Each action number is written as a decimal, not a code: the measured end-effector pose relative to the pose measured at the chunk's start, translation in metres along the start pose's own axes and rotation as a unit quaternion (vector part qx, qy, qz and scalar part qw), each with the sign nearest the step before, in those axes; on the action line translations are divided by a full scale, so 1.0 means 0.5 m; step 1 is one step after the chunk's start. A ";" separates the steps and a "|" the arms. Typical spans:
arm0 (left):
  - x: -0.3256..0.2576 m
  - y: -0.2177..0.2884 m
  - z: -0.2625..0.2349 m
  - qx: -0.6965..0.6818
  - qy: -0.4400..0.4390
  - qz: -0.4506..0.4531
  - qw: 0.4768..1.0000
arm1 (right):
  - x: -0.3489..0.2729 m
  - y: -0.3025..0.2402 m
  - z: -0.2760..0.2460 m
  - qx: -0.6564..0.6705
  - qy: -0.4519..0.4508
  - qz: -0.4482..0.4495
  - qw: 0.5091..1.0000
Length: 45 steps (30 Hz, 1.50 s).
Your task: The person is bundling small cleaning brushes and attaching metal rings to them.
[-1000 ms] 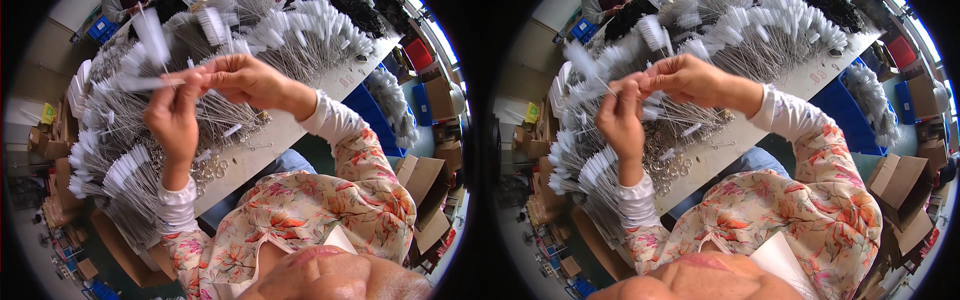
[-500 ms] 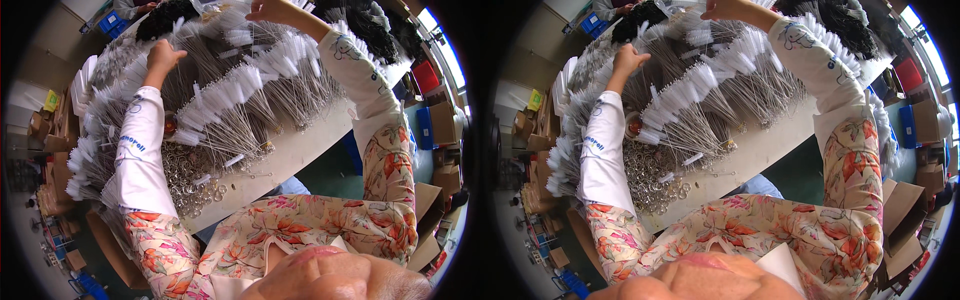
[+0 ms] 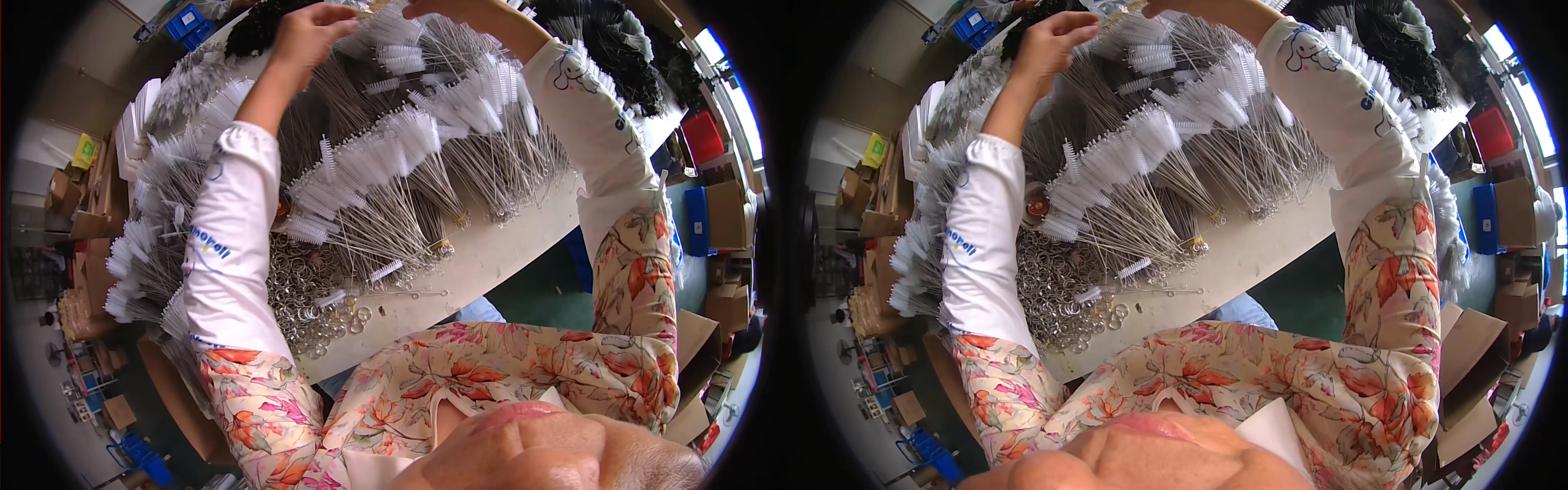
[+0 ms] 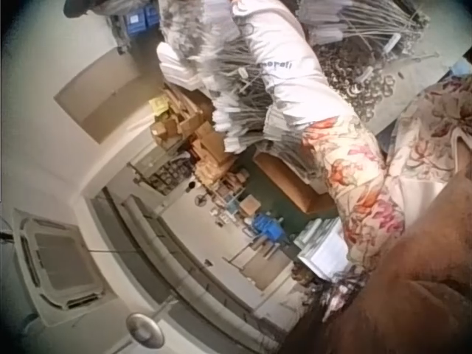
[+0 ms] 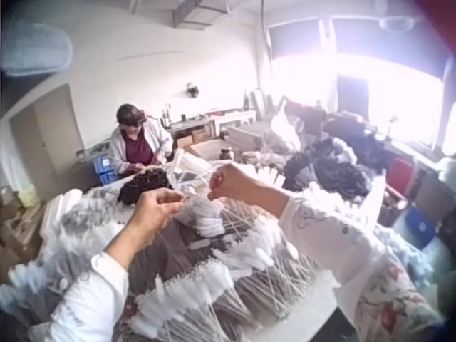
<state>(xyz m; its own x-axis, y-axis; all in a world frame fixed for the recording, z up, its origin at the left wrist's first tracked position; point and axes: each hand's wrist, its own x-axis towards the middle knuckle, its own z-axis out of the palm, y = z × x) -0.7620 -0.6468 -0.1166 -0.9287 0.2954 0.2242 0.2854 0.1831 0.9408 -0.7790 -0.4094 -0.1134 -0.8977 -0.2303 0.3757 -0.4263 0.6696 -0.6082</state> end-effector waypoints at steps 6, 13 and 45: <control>0.031 -0.031 0.039 -0.091 -0.073 0.126 0.985 | -0.004 -0.115 -0.031 -0.056 0.084 -0.003 0.995; -0.002 -0.050 -0.006 -0.065 -0.071 0.019 0.995 | -0.005 -0.120 -0.056 0.022 0.078 -0.015 0.997; -0.199 0.134 -0.203 -0.128 -0.050 0.047 0.989 | -0.104 -0.353 -0.102 0.324 0.060 0.041 0.943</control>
<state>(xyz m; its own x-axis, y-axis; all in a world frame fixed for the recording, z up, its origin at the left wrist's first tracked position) -0.6744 -0.7590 -0.0500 -0.8691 0.3935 0.2996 0.2882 -0.0892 0.9534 -0.6513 -0.4796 0.0103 -0.9283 -0.0886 0.3612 -0.3691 0.1004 -0.9240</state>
